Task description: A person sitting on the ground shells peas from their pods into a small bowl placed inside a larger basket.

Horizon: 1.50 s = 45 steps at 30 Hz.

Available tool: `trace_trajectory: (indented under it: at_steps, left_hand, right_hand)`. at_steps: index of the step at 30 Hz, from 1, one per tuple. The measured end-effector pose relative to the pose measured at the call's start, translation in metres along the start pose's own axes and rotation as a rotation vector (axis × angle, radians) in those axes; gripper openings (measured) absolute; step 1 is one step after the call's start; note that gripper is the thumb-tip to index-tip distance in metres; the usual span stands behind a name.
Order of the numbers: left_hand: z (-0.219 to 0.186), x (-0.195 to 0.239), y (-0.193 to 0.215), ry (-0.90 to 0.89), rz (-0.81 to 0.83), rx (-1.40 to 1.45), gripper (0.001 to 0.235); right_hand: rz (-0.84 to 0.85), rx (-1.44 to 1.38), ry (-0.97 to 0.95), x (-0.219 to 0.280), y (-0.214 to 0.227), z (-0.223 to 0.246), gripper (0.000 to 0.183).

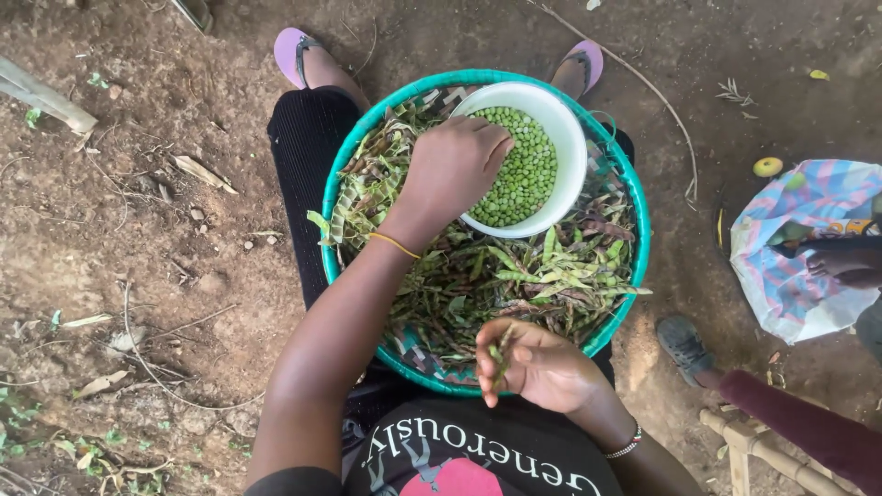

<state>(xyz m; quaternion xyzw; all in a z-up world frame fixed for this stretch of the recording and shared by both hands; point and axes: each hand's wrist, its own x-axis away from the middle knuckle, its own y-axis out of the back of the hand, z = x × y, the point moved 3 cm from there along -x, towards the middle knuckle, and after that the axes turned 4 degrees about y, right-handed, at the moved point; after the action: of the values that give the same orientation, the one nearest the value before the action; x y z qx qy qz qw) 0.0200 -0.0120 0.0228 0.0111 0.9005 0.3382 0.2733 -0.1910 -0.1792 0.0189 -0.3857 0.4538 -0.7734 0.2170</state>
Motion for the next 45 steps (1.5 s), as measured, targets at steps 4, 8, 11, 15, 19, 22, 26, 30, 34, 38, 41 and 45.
trace_trajectory:
  at_steps: [4, 8, 11, 15, 19, 22, 26, 30, 34, 38, 41, 45]
  left_hand:
    - [0.001, 0.000, -0.002, 0.001, 0.019, -0.009, 0.013]
    - [0.001, 0.000, -0.001, 0.006, 0.002, -0.010, 0.013]
    - [0.010, -0.001, -0.007, 0.001, 0.087, 0.001, 0.016]
    - [0.015, -0.001, -0.010, -0.007, 0.179, 0.013, 0.020]
    - [0.016, -0.001, -0.011, -0.007, 0.171, 0.030, 0.020]
    - [0.019, 0.000, -0.016, -0.015, 0.130, 0.000, 0.021]
    - [0.020, 0.000, -0.016, -0.020, 0.115, -0.014, 0.023]
    - [0.021, 0.000, -0.017, -0.021, 0.095, -0.022, 0.024]
    - [0.023, 0.000, -0.020, -0.019, 0.044, -0.026, 0.023]
    - [0.022, 0.000, -0.018, -0.033, 0.023, -0.026, 0.020]
    - [0.022, 0.001, -0.019, -0.033, 0.000, -0.040, 0.020]
    - [0.022, 0.000, -0.019, -0.035, -0.018, -0.040, 0.017]
  right_hand:
    - [0.015, 0.049, 0.031, -0.006, -0.014, 0.007, 0.054]
    - [-0.067, -0.019, 0.143, -0.008, -0.003, 0.008, 0.024]
    - [-0.129, 0.032, 0.201, -0.006, 0.029, 0.006, 0.024]
    - [-0.127, 0.135, 0.301, -0.002, 0.040, 0.027, 0.028]
    - [-0.130, 0.200, 0.421, 0.002, 0.033, 0.061, 0.028]
    - [-0.158, 0.302, 0.437, 0.003, 0.034, 0.071, 0.051]
    - [-0.271, 0.699, 0.555, -0.004, 0.028, 0.066, 0.034]
    - [-0.396, 1.462, 0.495, -0.017, -0.011, 0.072, 0.037]
    - [-0.314, 1.988, 0.284, -0.046, -0.042, 0.067, 0.021]
    - [-0.165, 2.706, 0.104, -0.058, 0.001, 0.046, 0.019]
    - [-0.179, 2.680, 0.188, -0.052, 0.009, 0.050, 0.018]
    - [-0.307, 2.246, 0.398, -0.032, -0.012, 0.073, 0.015]
